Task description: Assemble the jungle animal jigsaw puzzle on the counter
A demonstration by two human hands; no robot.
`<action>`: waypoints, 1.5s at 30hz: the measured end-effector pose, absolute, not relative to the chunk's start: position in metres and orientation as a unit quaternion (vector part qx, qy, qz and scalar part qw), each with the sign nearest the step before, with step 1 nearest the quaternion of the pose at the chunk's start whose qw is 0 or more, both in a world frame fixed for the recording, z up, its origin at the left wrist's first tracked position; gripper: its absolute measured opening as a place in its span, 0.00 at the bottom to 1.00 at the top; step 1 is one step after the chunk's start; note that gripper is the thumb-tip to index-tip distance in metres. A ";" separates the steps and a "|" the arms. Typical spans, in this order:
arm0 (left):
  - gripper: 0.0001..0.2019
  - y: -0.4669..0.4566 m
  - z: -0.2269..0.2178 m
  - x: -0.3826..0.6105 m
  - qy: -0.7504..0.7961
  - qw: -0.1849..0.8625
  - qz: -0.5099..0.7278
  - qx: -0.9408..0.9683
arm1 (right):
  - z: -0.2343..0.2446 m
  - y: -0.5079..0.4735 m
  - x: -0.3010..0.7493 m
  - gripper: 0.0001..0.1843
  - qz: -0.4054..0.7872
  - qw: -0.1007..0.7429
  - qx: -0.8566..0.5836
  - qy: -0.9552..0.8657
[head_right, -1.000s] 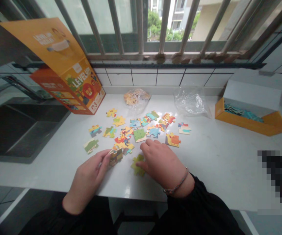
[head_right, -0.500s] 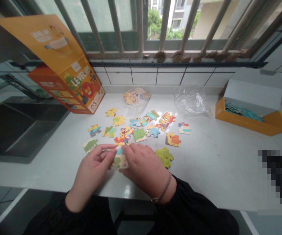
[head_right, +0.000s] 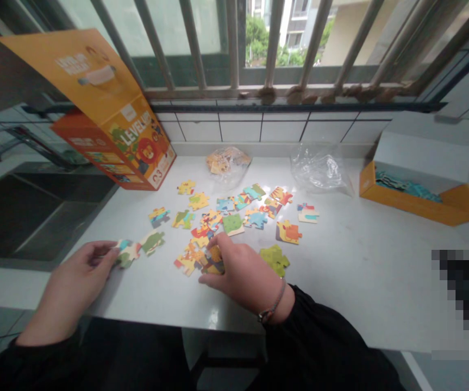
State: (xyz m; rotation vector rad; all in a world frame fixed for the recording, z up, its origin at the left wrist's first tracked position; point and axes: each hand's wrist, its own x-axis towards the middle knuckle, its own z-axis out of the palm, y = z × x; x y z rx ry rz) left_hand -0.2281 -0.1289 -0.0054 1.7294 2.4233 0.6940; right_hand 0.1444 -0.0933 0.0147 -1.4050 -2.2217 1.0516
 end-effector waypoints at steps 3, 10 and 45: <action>0.16 -0.131 -0.015 -0.225 0.749 -0.059 0.193 0.631 | 0.010 -0.099 0.135 0.33 0.384 0.113 -0.456 -0.795; 0.15 -0.148 -0.022 -0.136 0.474 0.023 0.199 0.857 | 0.007 -0.108 0.128 0.39 0.236 0.048 -0.477 -0.845; 0.22 -0.120 -0.021 -0.075 0.479 0.061 0.129 0.866 | 0.028 -0.098 0.212 0.28 0.090 -0.024 -0.591 -0.801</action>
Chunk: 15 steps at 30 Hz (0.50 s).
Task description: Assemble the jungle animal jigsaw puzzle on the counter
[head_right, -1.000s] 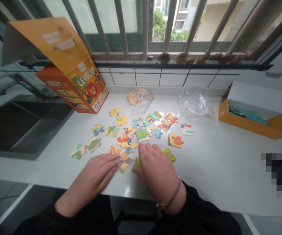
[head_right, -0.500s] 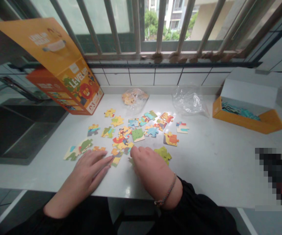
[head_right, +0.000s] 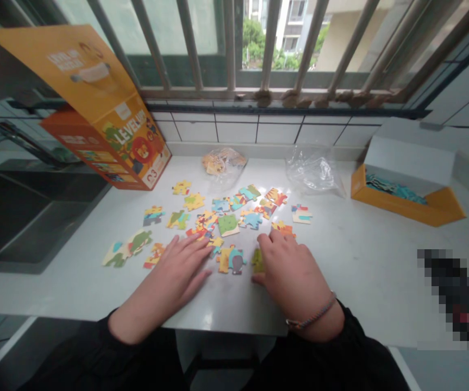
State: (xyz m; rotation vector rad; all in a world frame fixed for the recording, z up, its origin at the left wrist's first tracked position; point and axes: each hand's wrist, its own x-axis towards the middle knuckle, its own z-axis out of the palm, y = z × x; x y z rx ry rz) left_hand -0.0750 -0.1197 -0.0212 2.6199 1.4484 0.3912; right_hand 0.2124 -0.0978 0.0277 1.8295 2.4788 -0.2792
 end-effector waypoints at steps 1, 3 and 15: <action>0.21 -0.119 -0.020 -0.071 0.469 0.067 0.124 0.872 | 0.026 -0.097 0.217 0.26 -0.098 0.035 0.596 0.796; 0.21 -0.120 -0.018 -0.064 0.452 0.080 0.120 0.880 | 0.022 -0.094 0.222 0.21 -0.121 0.049 0.593 0.795; 0.19 -0.122 -0.024 -0.047 0.439 0.082 0.138 0.884 | 0.030 -0.079 0.260 0.07 -0.198 -0.086 0.566 0.796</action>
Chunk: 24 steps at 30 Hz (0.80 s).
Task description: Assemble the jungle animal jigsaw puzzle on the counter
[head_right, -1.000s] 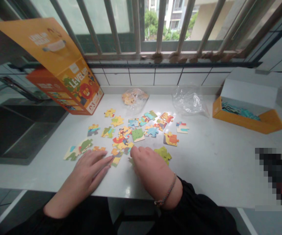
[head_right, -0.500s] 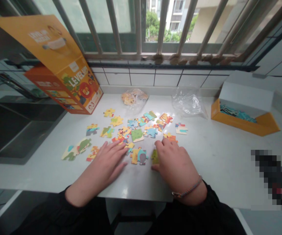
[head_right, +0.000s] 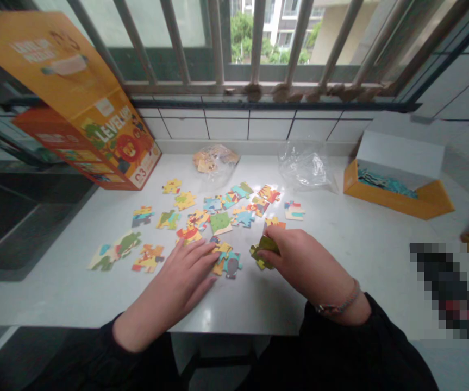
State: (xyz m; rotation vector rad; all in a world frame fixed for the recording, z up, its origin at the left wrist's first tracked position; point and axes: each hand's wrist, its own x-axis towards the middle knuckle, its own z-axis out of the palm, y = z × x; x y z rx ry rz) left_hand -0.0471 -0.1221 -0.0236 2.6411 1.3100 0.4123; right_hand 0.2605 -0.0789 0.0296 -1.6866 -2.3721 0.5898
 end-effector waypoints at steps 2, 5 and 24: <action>0.18 -0.123 -0.022 -0.042 0.442 0.085 0.146 0.881 | 0.029 -0.076 0.264 0.09 0.224 0.122 -0.554 -0.793; 0.18 -0.122 -0.019 -0.033 0.433 0.092 0.161 0.882 | 0.025 -0.069 0.261 0.10 0.271 0.188 -0.527 -0.783; 0.18 -0.123 -0.017 -0.030 0.408 0.125 0.161 0.890 | 0.023 -0.064 0.259 0.19 0.166 0.280 -0.519 -0.790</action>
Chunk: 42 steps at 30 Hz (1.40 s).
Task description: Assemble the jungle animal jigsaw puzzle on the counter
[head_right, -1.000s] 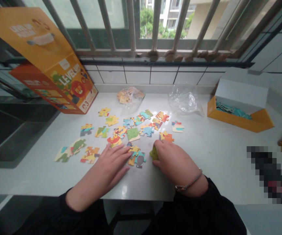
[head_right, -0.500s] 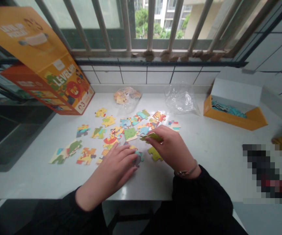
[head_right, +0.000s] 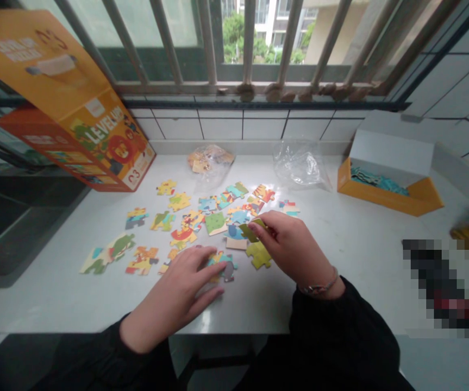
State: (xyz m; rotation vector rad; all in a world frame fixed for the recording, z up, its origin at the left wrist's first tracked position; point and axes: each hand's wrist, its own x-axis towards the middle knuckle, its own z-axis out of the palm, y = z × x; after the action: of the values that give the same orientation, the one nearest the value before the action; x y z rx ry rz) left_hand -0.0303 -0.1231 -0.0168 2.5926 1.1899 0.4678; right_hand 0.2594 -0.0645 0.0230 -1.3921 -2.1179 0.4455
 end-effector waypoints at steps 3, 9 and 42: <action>0.20 -0.124 -0.021 -0.032 0.424 0.124 0.157 0.883 | 0.029 -0.070 0.278 0.17 0.069 0.234 -0.592 -0.768; 0.17 -0.119 -0.030 -0.033 0.469 0.090 0.172 0.862 | 0.013 -0.082 0.317 0.15 -0.025 0.062 -0.712 -0.699; 0.27 -0.120 -0.047 -0.030 0.496 0.069 0.186 0.845 | 0.034 -0.052 0.205 0.16 0.058 0.049 -0.648 -0.758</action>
State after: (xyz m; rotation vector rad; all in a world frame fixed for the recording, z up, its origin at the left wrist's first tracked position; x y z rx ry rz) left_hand -0.0304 -0.1195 -0.0471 2.5455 1.4935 0.5603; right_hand 0.2053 -0.0525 0.0342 -1.9738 -2.3102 0.1769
